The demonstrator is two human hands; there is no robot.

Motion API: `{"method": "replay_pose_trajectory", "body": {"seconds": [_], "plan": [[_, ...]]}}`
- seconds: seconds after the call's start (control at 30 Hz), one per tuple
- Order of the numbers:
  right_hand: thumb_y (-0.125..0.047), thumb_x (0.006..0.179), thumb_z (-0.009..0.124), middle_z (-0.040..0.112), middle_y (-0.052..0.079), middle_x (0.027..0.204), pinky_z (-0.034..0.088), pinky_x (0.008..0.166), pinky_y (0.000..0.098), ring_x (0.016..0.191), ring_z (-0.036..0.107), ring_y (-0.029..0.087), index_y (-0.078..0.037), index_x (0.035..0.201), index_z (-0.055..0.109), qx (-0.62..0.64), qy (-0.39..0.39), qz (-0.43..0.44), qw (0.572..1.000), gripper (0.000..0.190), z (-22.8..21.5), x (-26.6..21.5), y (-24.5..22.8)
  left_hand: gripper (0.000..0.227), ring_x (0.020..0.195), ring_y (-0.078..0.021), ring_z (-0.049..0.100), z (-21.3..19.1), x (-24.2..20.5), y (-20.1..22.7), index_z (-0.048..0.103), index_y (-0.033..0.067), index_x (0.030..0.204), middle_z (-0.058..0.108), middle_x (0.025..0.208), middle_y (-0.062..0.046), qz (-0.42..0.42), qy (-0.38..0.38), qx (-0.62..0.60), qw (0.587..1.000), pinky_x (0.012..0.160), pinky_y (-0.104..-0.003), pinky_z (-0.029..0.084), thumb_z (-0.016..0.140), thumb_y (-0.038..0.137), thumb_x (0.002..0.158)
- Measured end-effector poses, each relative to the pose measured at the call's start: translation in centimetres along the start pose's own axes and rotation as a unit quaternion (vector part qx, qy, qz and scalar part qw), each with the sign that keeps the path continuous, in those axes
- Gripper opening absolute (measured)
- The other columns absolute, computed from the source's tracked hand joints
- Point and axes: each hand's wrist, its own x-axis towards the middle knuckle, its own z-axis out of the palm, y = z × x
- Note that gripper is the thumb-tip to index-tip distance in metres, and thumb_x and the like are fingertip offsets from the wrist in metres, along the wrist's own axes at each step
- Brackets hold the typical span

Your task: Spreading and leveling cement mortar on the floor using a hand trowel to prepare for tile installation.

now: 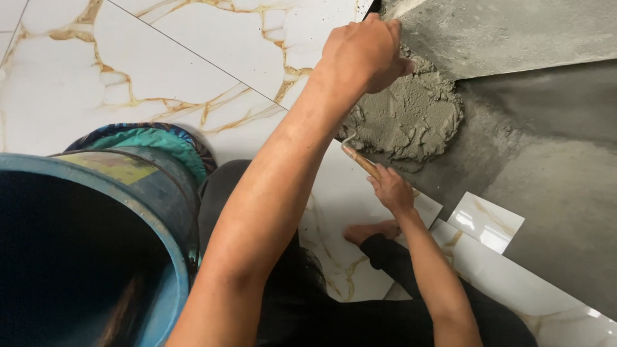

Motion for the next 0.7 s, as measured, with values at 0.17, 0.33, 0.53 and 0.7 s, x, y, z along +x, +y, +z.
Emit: {"method": "replay_pose_trajectory", "body": {"seconds": [0.17, 0.33, 0.53, 0.7], "plan": [[-0.051, 0.101, 0.054, 0.064, 0.012, 0.104, 0.050, 0.065, 0.0615, 0.086, 0.067, 0.044, -0.016, 0.143, 0.056, -0.018, -0.011, -0.005, 1.000, 0.055, -0.7, -0.2, -0.1, 0.068, 0.111, -0.0378, 0.064, 0.9, 0.9, -0.7, 0.050, 0.0147, 0.142, 0.058, 0.130, -0.013, -0.001, 0.025, -0.009, 1.000, 0.092, -0.051, 0.052, 0.055, 0.068, 0.101], [-0.049, 0.100, 0.057, 0.062, 0.009, 0.102, 0.051, 0.065, 0.0613, 0.083, 0.067, 0.042, -0.019, 0.142, 0.055, -0.031, -0.024, -0.004, 0.999, 0.052, -1.3, -0.5, -0.4, 0.070, 0.117, -0.0349, 0.063, 0.4, 0.5, -0.1, 0.043, 0.0139, 0.151, 0.054, 0.140, -0.013, -0.003, 0.003, 0.001, 1.000, 0.097, -0.049, 0.051, 0.052, 0.065, 0.103], [-0.052, 0.100, 0.053, 0.065, 0.010, 0.110, 0.051, 0.074, 0.0620, 0.094, 0.067, 0.042, -0.020, 0.143, 0.055, -0.025, -0.053, 0.030, 0.998, 0.054, -2.9, -0.6, -0.7, 0.069, 0.114, -0.0358, 0.064, 0.4, 0.4, -0.2, 0.045, 0.0131, 0.148, 0.057, 0.135, -0.013, 0.008, 0.020, -0.001, 1.000, 0.094, -0.050, 0.053, 0.053, 0.065, 0.103], [-0.053, 0.098, 0.055, 0.068, 0.013, 0.126, 0.054, 0.081, 0.0584, 0.108, 0.066, 0.042, -0.019, 0.142, 0.057, 0.017, -0.082, 0.079, 0.993, 0.056, -4.9, -1.9, -0.5, 0.076, 0.122, -0.0327, 0.060, -0.1, -0.2, 0.1, 0.034, 0.0137, 0.158, 0.050, 0.147, -0.014, 0.012, 0.002, 0.015, 1.000, 0.100, -0.047, 0.051, 0.048, 0.066, 0.105]]}}
